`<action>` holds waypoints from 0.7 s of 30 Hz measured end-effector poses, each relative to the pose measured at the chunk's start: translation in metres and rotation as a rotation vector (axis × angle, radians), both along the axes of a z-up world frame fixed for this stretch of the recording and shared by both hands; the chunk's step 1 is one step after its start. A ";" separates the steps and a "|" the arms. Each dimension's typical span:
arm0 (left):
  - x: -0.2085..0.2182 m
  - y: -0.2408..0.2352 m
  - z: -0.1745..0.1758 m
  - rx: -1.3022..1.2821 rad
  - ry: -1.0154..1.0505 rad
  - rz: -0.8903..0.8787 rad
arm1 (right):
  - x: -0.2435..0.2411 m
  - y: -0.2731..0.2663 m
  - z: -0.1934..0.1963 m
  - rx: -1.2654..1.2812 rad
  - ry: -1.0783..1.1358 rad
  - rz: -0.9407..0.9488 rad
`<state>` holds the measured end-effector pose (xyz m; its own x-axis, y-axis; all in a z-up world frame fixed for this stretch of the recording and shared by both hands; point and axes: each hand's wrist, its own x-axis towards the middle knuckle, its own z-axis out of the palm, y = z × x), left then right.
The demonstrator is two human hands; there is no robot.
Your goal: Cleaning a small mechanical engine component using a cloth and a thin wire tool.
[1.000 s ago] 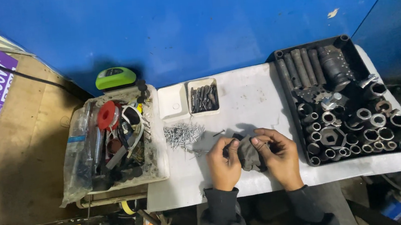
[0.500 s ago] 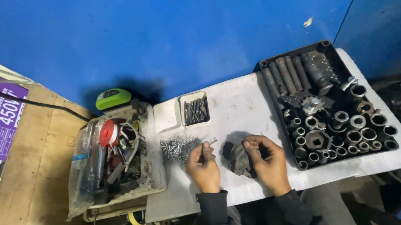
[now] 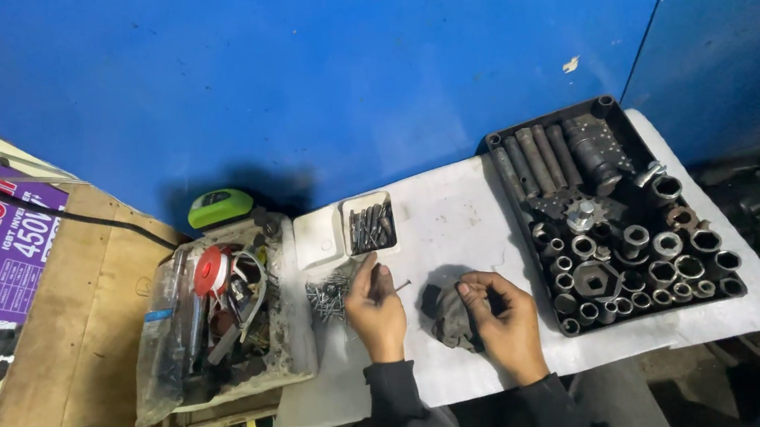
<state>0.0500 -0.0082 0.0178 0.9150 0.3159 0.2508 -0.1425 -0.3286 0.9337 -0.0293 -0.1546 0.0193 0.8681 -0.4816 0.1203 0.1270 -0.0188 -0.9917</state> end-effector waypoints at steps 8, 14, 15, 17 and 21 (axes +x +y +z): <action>-0.037 0.011 -0.021 0.470 0.015 0.005 | 0.001 0.004 -0.001 0.017 -0.012 -0.013; -0.035 0.004 -0.019 0.591 -0.015 -0.024 | -0.004 0.003 0.000 0.011 -0.029 0.001; -0.035 0.004 -0.018 0.583 -0.026 -0.013 | -0.006 0.004 0.005 -0.040 -0.021 0.000; -0.036 0.004 -0.017 0.568 -0.043 -0.022 | -0.008 0.004 0.009 -0.097 -0.011 -0.021; -0.034 0.007 -0.020 0.697 0.048 -0.024 | -0.007 0.005 0.006 -0.083 -0.007 -0.007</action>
<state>0.0156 -0.0016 -0.0020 0.9350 0.0758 0.3465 -0.1208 -0.8504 0.5120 -0.0367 -0.1496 0.0255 0.8634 -0.4762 0.1664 0.1340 -0.1017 -0.9858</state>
